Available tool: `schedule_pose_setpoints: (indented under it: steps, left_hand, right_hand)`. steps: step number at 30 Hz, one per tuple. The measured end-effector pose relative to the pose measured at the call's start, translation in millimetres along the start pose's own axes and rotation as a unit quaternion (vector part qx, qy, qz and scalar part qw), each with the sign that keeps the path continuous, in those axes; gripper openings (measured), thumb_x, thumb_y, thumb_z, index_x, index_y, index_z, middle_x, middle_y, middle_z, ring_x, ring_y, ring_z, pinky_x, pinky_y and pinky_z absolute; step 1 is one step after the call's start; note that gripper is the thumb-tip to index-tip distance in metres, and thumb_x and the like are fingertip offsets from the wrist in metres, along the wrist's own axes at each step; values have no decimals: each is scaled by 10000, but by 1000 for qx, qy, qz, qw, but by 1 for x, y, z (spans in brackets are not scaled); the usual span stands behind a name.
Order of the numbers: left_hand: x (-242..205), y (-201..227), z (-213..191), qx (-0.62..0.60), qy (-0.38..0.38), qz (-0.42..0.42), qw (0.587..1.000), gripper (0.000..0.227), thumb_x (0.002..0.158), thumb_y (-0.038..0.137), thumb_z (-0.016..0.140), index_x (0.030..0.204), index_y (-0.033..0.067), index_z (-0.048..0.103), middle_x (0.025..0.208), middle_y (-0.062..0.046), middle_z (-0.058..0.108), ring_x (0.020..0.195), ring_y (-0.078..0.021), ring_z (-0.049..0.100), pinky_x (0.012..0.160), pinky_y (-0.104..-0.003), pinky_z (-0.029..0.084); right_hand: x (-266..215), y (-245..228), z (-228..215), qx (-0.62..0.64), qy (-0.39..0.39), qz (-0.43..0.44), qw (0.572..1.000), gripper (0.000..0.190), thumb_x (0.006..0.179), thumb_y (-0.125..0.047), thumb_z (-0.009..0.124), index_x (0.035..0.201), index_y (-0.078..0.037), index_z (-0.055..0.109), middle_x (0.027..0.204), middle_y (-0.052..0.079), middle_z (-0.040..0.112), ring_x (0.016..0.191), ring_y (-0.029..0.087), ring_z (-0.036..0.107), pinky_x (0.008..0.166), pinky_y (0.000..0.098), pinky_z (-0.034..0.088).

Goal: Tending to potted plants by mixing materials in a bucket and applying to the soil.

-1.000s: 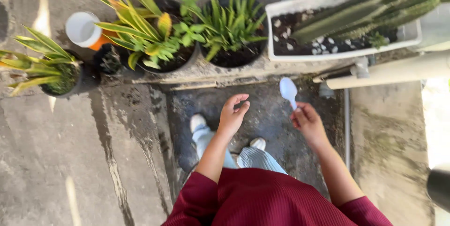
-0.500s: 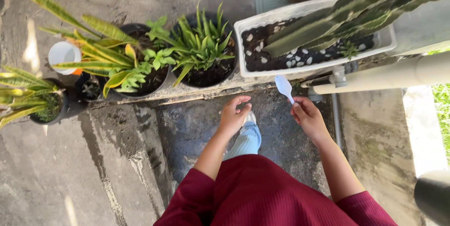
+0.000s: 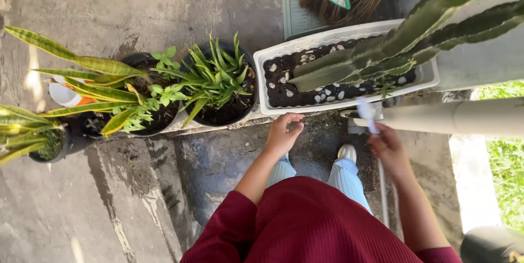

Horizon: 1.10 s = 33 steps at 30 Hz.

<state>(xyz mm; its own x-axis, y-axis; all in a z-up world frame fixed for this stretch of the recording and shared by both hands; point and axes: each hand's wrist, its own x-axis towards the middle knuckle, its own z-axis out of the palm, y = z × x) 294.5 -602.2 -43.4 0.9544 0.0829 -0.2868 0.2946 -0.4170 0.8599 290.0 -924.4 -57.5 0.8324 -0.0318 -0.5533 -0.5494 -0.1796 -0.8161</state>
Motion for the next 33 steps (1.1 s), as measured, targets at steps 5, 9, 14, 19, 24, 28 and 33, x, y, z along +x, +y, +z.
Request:
schedule_pose_setpoints:
  steps: [5, 9, 14, 19, 24, 28, 33]
  left_hand:
    - [7, -20, 61, -19, 51, 12, 998, 289, 929, 249, 704, 1172, 92, 717, 1188, -71, 745, 1146, -217, 687, 921, -394, 567]
    - [22, -37, 151, -28, 66, -9, 997, 282, 925, 230, 722, 1149, 60, 735, 1110, -103, 769, 1065, -235, 722, 931, -372, 556]
    - [85, -43, 264, -107, 68, -31, 991, 255, 924, 238, 714, 1105, 58, 722, 1054, -95, 782, 956, -227, 772, 872, -341, 602]
    - [140, -34, 323, -23, 65, -145, 987, 302, 893, 280, 691, 1117, 81, 728, 1059, -106, 774, 960, -236, 756, 865, -362, 598]
    - [179, -64, 361, 175, 141, -63, 972, 440, 808, 337, 826, 1127, 50, 728, 1143, -203, 682, 1134, -365, 645, 1078, -559, 408]
    - [180, -25, 345, 180, 105, -141, 968, 580, 792, 393, 845, 1174, -3, 661, 1191, -204, 686, 1122, -405, 618, 890, -472, 518]
    - [177, -26, 352, 54, 97, -229, 967, 136, 846, 205, 722, 952, 123, 748, 953, -52, 777, 872, -236, 746, 798, -393, 597]
  right_hand:
    - [57, 10, -78, 2, 66, 2, 998, 466, 1002, -74, 557, 1466, -111, 555, 940, 42, 639, 693, 87, 533, 613, 242, 451]
    - [126, 38, -135, 37, 43, 34, 998, 500, 997, -44, 508, 1488, -126, 557, 978, 54, 628, 652, 103, 511, 584, 248, 441]
    - [180, 67, -152, 91, 16, 49, 995, 506, 1024, -51, 506, 1503, -209, 533, 1010, 34, 637, 653, 87, 534, 569, 228, 446]
    - [229, 124, -134, 136, 58, 126, 981, 542, 1014, -34, 498, 1496, -282, 469, 977, 38, 621, 600, 115, 540, 508, 266, 457]
    - [244, 130, -116, 146, 100, 125, 976, 539, 1017, -30, 501, 1503, -259, 469, 979, 25, 583, 559, 123, 491, 461, 285, 420]
    - [260, 145, -112, 126, 123, 115, 978, 540, 1016, -39, 525, 1512, -230, 425, 983, 13, 571, 558, 123, 516, 451, 284, 423]
    - [260, 152, -102, 116, 125, 104, 980, 512, 1019, -46, 503, 1506, -196, 450, 946, 30, 573, 559, 113, 525, 440, 282, 407]
